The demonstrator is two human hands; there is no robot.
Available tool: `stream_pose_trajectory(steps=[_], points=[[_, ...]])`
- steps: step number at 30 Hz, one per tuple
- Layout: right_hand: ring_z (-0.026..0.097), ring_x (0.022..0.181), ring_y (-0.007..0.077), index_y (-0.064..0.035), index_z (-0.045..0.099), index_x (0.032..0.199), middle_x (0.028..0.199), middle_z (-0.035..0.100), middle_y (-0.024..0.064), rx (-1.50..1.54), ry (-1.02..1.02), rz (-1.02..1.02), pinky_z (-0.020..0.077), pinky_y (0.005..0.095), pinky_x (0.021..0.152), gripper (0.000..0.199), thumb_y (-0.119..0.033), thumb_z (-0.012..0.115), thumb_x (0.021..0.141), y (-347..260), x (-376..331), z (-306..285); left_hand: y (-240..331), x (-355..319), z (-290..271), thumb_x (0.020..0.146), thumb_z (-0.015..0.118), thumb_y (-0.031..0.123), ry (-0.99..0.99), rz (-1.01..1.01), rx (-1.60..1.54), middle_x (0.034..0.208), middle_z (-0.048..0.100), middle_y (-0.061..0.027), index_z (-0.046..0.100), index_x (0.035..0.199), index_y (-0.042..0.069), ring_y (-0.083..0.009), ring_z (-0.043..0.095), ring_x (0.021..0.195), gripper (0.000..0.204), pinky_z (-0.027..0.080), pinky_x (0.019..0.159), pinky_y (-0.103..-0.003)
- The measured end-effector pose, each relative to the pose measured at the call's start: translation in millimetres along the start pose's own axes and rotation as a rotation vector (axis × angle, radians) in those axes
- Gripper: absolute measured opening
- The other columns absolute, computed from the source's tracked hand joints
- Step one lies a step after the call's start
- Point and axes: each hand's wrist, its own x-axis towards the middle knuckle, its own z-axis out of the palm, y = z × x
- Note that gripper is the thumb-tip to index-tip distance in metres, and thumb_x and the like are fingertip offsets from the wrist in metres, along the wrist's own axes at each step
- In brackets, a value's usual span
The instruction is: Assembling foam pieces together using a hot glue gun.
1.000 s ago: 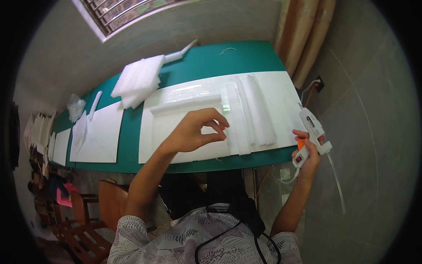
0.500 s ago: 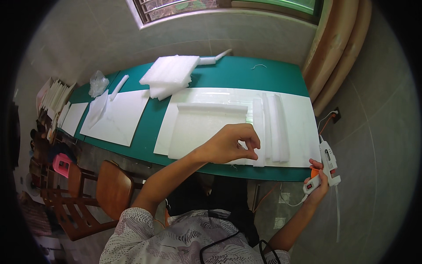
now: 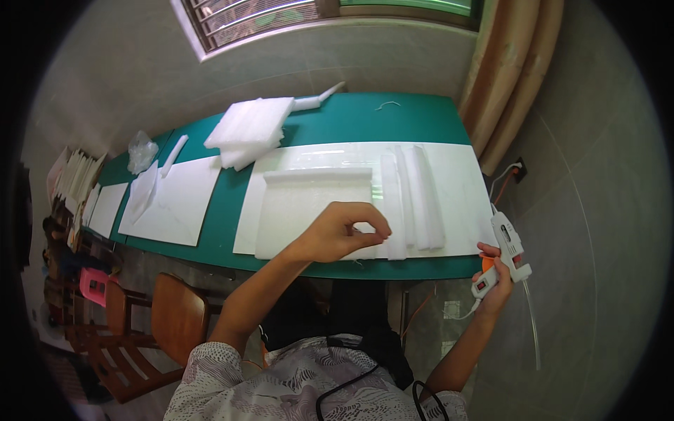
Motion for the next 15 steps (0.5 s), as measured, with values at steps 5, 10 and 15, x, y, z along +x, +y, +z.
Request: stream_pose_trajectory(steps=[5,10,15], points=[[0.059,0.089,0.0138,0.0061,0.06,0.112,0.108,0.066,0.0203,-0.005,-0.001,0.018,0.0478,0.0216,0.048,0.039,-0.022,0.051,0.086,-1,-1,4,1,-6,-7,0.082,0.067,-0.005,0.014,-0.14,-0.021,0.103,0.068,-0.0068,0.068,0.09,0.002,-0.0126,0.064,0.094,0.011,0.055,0.071,-0.023],[0.059,0.09,0.0138,0.0052,0.063,0.107,0.108,0.066,0.0202,-0.022,-0.01,0.009,0.0478,0.0215,0.048,0.037,-0.022,0.051,0.086,-4,-1,3,-10,-9,-5,0.083,0.067,-0.005,0.051,-0.1,-0.079,0.11,0.066,-0.0101,0.067,0.089,0.002,-0.0151,0.064,0.101,0.009,0.056,0.075,-0.025],[0.058,0.09,0.0149,0.006,0.058,0.113,0.106,0.066,0.0207,-0.013,-0.019,0.017,0.0481,0.0218,0.047,0.038,-0.02,0.05,0.086,-4,-1,5,-8,-8,12,0.081,0.072,-0.002,0.088,-0.231,-0.248,0.101,0.067,-0.0101,0.063,0.091,0.001,-0.0174,0.068,0.095,0.013,0.057,0.079,-0.028]])
